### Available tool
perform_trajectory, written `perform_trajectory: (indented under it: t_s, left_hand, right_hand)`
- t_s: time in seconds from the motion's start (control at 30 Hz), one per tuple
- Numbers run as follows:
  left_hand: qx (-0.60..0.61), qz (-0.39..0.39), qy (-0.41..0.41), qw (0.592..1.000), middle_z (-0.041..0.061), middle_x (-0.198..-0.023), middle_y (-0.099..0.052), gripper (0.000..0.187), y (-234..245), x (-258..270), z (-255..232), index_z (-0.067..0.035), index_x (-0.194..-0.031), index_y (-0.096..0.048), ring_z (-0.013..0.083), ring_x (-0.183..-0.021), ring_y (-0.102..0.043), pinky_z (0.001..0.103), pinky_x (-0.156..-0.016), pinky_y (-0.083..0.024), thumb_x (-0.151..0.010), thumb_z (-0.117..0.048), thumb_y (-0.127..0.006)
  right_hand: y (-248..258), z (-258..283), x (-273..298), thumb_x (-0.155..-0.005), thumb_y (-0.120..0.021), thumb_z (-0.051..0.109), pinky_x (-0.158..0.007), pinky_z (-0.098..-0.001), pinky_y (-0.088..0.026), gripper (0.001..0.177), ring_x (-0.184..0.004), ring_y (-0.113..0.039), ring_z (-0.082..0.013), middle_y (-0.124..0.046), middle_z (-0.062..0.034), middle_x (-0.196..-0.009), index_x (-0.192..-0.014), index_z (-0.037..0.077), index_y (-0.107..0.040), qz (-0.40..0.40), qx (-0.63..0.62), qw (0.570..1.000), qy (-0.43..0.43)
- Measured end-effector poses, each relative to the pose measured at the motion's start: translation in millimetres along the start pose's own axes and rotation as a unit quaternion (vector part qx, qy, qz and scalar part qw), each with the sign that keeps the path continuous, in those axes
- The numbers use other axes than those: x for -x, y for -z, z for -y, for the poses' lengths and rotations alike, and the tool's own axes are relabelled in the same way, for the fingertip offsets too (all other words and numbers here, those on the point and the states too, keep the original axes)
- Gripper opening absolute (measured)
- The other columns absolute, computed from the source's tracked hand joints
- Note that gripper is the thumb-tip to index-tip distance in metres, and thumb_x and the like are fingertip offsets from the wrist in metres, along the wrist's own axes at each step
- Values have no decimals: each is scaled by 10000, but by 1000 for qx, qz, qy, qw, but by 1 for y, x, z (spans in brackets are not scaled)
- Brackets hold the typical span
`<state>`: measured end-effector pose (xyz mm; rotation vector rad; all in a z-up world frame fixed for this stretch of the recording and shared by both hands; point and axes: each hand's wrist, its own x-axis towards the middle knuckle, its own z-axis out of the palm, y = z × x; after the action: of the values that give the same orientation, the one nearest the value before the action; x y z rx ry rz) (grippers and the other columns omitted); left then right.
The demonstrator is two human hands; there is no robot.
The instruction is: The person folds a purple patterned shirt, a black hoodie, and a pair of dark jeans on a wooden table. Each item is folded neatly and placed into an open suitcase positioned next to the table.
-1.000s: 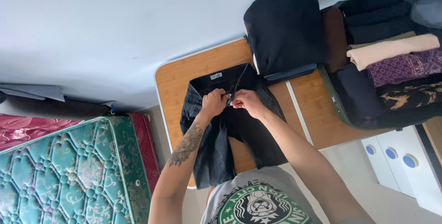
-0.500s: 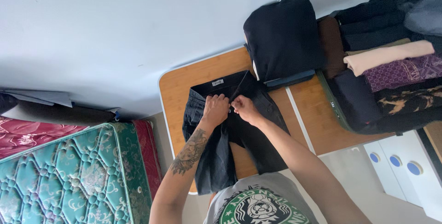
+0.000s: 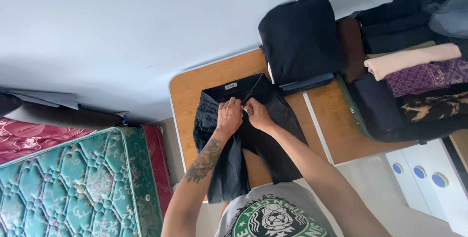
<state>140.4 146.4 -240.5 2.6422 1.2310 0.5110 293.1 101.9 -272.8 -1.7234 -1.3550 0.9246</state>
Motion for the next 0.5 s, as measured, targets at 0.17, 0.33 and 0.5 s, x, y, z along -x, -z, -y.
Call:
perform_trajectory:
  t_s: [0.17, 0.33, 0.5]
  left_hand:
    - [152, -16, 99, 983, 89, -988, -721, 165, -21, 2, 13, -88, -1020, -719, 310, -968, -686, 484, -873, -461, -900, -186, -660]
    - [320, 148, 246, 903, 101, -979, -746, 222, -20, 0, 36, -133, -1081, -721, 326, -986, -723, 435, -866, -538, -946, -288, -637]
    - [213, 172, 137, 952, 94, -1067, -749, 257, -2, -2, 33, -148, -1117, -709, 321, -1059, -707, 488, -954, -499, -924, -311, -664]
  right_hand:
    - [0, 0, 10, -1000, -596, 108, -754, -460, -473, 102, -844, -619, -343, -611, -146, -901, -974, 24, -543, -6, 31, 998, 61]
    - [0, 3, 15, -1005, -576, 83, -755, -474, -463, 95, -840, -590, -357, -561, -152, -899, -964, 28, -511, -11, 56, 990, 126]
    - [2, 4, 18, -1012, -588, 112, -748, -479, -460, 111, -845, -594, -356, -582, -138, -889, -962, 37, -523, -10, 45, 994, 101]
